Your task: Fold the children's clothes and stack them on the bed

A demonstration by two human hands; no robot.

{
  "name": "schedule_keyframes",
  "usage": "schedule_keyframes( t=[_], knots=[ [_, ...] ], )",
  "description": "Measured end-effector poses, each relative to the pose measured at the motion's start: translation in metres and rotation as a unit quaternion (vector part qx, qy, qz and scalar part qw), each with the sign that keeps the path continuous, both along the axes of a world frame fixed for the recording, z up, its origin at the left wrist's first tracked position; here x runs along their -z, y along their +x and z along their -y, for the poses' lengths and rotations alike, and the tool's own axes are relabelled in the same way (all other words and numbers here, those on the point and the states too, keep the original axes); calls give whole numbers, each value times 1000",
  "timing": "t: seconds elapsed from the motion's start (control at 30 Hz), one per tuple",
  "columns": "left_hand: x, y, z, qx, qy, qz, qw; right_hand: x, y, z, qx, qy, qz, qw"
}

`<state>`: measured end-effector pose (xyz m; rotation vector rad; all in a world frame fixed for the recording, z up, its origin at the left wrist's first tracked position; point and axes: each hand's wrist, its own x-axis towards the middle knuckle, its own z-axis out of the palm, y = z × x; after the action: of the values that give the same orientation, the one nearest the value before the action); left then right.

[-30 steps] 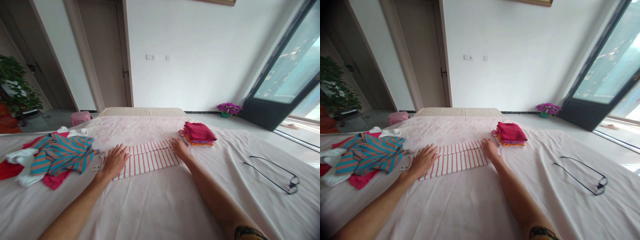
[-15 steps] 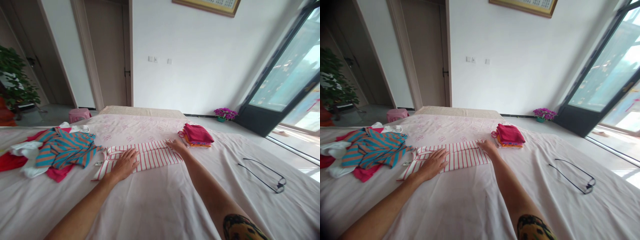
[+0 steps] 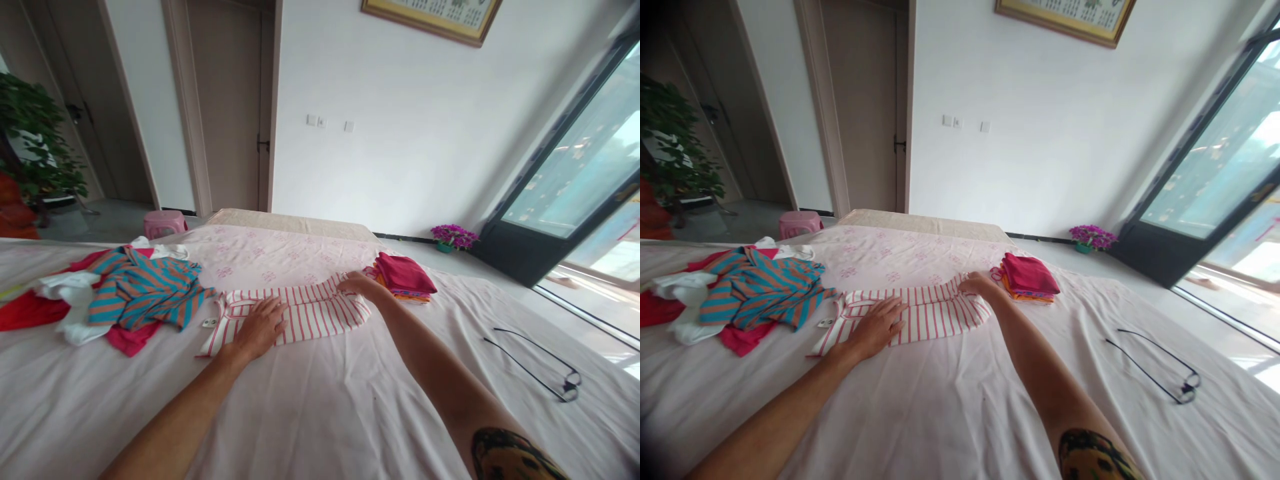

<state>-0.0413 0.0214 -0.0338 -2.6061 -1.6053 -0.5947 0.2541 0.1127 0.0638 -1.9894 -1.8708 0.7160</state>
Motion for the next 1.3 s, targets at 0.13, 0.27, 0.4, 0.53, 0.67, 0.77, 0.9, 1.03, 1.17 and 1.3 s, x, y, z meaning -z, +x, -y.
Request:
schedule_keyframes(
  t=[0.13, 0.27, 0.4, 0.53, 0.67, 0.77, 0.9, 1.03, 1.17, 1.3],
  knots=[
    [-4, 0, 2, -23, 16, 33, 999, -15, -24, -3, -54, 6, 73, 996],
    [-10, 0, 5, -48, 38, 61, 996, -26, -63, -1, -97, 22, 127, 987],
    [-16, -1, 7, -65, 46, 81, 994, -24, -110, 2, -126, -17, 140, 982],
    [-17, -3, 8, -95, 37, 89, 991, -10, -146, 3, -162, -94, 80, 979],
    [-14, -5, 6, -119, 24, 108, 987, -3, -147, 5, -149, -94, -40, 984],
    [-16, -7, 5, -128, 18, 113, 985, -1, -131, 17, -118, -33, -44, 991],
    [-22, -5, 7, -127, 44, 119, 984, 19, -111, 51, -134, 136, 76, 979],
    [-25, 7, 10, -69, 97, 145, 982, 56, -102, 79, -252, 216, 157, 930],
    [-17, 24, 14, -29, 98, 116, 988, 70, -94, 78, -277, 191, 155, 929],
    [-5, 30, 13, -31, 56, 57, 996, 69, -86, 68, -255, 213, 172, 927]
  ],
)
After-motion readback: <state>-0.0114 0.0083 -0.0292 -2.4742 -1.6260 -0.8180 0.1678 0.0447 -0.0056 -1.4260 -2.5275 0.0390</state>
